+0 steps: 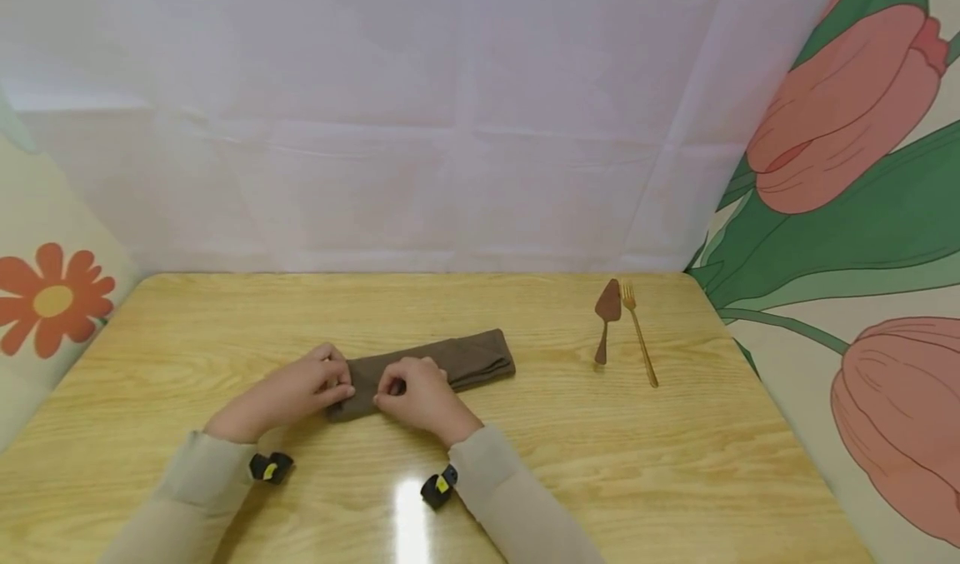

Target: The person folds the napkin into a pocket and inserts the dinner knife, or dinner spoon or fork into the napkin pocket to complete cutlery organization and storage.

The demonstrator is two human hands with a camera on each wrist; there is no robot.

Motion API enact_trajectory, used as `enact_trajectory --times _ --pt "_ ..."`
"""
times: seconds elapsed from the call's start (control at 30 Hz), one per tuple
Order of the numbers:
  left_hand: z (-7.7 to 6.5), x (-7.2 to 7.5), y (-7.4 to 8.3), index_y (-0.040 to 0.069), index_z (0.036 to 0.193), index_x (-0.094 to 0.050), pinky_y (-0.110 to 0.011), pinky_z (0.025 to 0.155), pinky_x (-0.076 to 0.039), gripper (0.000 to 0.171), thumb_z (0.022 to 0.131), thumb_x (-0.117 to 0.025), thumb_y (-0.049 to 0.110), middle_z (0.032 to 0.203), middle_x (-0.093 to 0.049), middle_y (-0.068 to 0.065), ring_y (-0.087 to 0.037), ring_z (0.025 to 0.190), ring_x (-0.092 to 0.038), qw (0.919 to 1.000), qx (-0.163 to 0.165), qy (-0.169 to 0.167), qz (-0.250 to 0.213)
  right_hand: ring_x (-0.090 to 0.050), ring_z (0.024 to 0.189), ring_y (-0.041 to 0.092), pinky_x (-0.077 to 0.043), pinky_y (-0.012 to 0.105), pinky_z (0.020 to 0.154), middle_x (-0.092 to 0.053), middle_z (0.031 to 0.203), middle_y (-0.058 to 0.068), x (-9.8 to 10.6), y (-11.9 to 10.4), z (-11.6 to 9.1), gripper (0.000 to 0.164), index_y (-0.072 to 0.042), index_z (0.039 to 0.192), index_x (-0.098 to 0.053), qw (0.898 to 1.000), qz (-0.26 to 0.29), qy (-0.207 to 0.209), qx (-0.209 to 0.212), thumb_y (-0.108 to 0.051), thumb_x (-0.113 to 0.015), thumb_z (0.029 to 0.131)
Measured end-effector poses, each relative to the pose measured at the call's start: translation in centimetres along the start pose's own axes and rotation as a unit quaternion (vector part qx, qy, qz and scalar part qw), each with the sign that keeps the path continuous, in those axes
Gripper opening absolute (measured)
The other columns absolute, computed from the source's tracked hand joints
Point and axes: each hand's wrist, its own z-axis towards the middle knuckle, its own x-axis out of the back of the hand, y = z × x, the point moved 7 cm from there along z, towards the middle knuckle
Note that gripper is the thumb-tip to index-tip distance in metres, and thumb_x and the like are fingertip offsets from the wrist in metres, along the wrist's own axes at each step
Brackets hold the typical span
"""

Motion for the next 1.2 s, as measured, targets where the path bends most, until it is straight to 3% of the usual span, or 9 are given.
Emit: enact_trajectory --times 0.23,0.43,0.6,0.7,0.77,0.87,1.0,1.2 --pt "0.0 0.2 0.7 0.017 0.08 -0.056 -0.026 0.061 -0.043 0.023 0.095 -0.073 0.012 0.087 -0.047 0.0 -0.009 0.068 -0.043 0.997 -0.022 0.049 0.055 -0.05 0.078 0.006 -0.035 0.045 0.1 -0.058 0.074 -0.013 -0.3 0.3 0.3 0.018 -0.02 0.075 -0.069 0.999 -0.012 0.011 -0.037 -0.014 -0.079 0.089" --pt "0.2 0.0 0.5 0.015 0.081 -0.053 -0.024 0.057 -0.038 0.024 0.094 -0.072 0.01 0.071 -0.046 0.006 -0.008 0.062 -0.041 0.9991 -0.004 0.036 0.021 -0.049 0.079 0.006 -0.036 0.039 0.095 -0.06 0.074 -0.013 -0.3 0.2 0.4 0.018 -0.019 0.075 -0.069 0.999 -0.012 0.016 -0.031 -0.013 -0.08 0.088" --pt "0.1 0.2 0.6 0.014 0.08 -0.053 -0.025 0.057 -0.039 0.026 0.092 -0.074 0.008 0.07 -0.047 0.006 -0.008 0.063 -0.042 0.998 -0.001 0.059 0.021 -0.059 0.085 0.006 -0.047 0.028 0.085 -0.067 0.088 -0.011 0.2 0.9 0.0 0.003 -0.016 0.091 -0.075 0.997 0.073 -0.032 -0.011 -0.013 -0.075 0.093" --pt "0.2 0.4 0.9 0.014 0.08 -0.054 -0.027 0.059 -0.04 0.025 0.091 -0.075 0.006 0.071 -0.049 0.006 -0.009 0.065 -0.044 0.9967 0.001 0.074 0.033 -0.064 0.093 0.01 -0.053 0.028 0.082 -0.07 0.101 -0.006 1.5 1.8 -0.7 0.009 -0.013 0.104 -0.076 0.989 0.136 -0.054 -0.016 -0.015 -0.07 0.097" --pt "0.3 0.4 1.0 0.013 0.081 -0.056 -0.028 0.06 -0.042 0.023 0.091 -0.075 0.004 0.072 -0.052 0.005 -0.01 0.066 -0.046 0.9961 0.002 0.079 0.039 -0.065 0.098 0.013 -0.054 0.031 0.086 -0.07 0.107 -0.004 2.8 2.3 -1.2 0.013 -0.011 0.109 -0.076 0.989 0.14 -0.048 -0.016 -0.016 -0.068 0.099" --pt "0.3 0.6 1.1 0.01 0.083 -0.061 -0.032 0.064 -0.047 0.019 0.09 -0.074 -0.001 0.077 -0.058 0.002 -0.013 0.071 -0.052 0.9953 -0.002 0.087 0.042 -0.064 0.104 0.015 -0.054 0.035 0.091 -0.068 0.114 -0.002 4.9 2.7 -2.2 0.016 -0.011 0.113 -0.074 0.996 0.085 -0.018 -0.014 -0.018 -0.066 0.101" --pt "0.1 0.9 1.2 0.009 0.083 -0.061 -0.034 0.066 -0.051 0.02 0.089 -0.071 -0.008 0.079 -0.06 0.0 -0.015 0.074 -0.055 0.9928 -0.024 0.108 0.046 -0.062 0.111 0.022 -0.053 0.042 0.096 -0.067 0.118 0.003 7.7 2.9 -3.8 0.019 -0.008 0.117 -0.073 0.999 -0.037 0.024 -0.009 -0.013 -0.066 0.1" --pt "-0.3 0.9 1.3 0.013 0.079 -0.064 -0.028 0.063 -0.05 0.028 0.087 -0.069 -0.013 0.079 -0.053 0.004 -0.01 0.072 -0.051 0.9878 -0.068 0.126 0.062 -0.064 0.105 0.028 -0.056 0.042 0.091 -0.069 0.111 0.01 10.0 3.5 -5.8 0.019 -0.001 0.114 -0.075 0.976 -0.214 0.032 -0.008 -0.005 -0.07 0.095"
